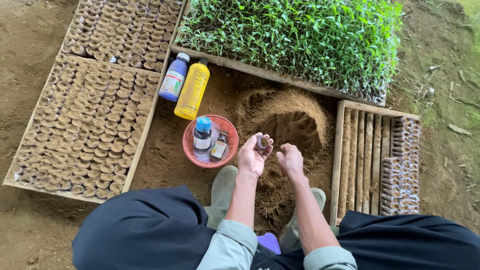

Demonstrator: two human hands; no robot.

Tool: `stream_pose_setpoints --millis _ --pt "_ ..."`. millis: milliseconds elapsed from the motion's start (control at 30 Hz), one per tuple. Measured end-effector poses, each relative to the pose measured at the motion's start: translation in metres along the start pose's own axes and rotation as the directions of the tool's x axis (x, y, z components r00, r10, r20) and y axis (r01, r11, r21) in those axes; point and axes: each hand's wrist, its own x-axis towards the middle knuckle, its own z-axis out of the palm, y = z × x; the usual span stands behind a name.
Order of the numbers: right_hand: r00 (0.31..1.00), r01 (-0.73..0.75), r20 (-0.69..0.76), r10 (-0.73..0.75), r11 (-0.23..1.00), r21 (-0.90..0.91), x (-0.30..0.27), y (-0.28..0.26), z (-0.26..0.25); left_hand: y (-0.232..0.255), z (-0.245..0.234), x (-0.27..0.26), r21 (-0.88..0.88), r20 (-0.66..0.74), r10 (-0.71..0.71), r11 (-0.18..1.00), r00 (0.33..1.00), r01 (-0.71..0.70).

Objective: The person sits cross-legged on the ground and repeatedly takes small seedlings from a tray, wraps them in soil to form small balls, and places them into a wooden slatted tray. The person handles seedlings, soil, and small plastic bags throughout the process.

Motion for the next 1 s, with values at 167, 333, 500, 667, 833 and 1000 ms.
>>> stream_pose_setpoints --millis 167,333,500,667,833,1000 --pt "0.893 0.436 -0.093 -0.44 0.898 -0.055 -0.009 -0.053 0.009 0.0 -0.009 0.015 -0.075 -0.008 -0.034 0.997 0.999 0.033" --pt "0.87 0.492 0.034 -0.491 0.865 -0.095 -0.007 -0.062 0.036 0.0 -0.019 0.027 -0.1 -0.008 -0.052 0.994 0.999 0.051" --pt "0.79 0.598 -0.019 -0.612 0.778 -0.194 -0.022 -0.05 0.043 0.006 -0.006 0.013 -0.016 0.012 -0.027 1.0 1.0 0.027" --pt "0.697 0.666 -0.084 -0.712 0.686 -0.293 -0.04 -0.036 0.043 0.0 0.003 0.002 0.059 0.044 0.004 0.998 0.999 -0.006" --pt "0.975 0.215 -0.088 -0.204 0.966 0.142 -0.031 -0.002 0.058 -0.004 0.006 -0.001 0.059 0.072 0.011 0.998 0.997 -0.015" --pt "0.94 -0.317 0.284 0.19 0.172 0.933 -0.031 -0.006 -0.009 -0.015 0.006 0.003 0.063 0.103 0.011 0.998 0.995 -0.017"
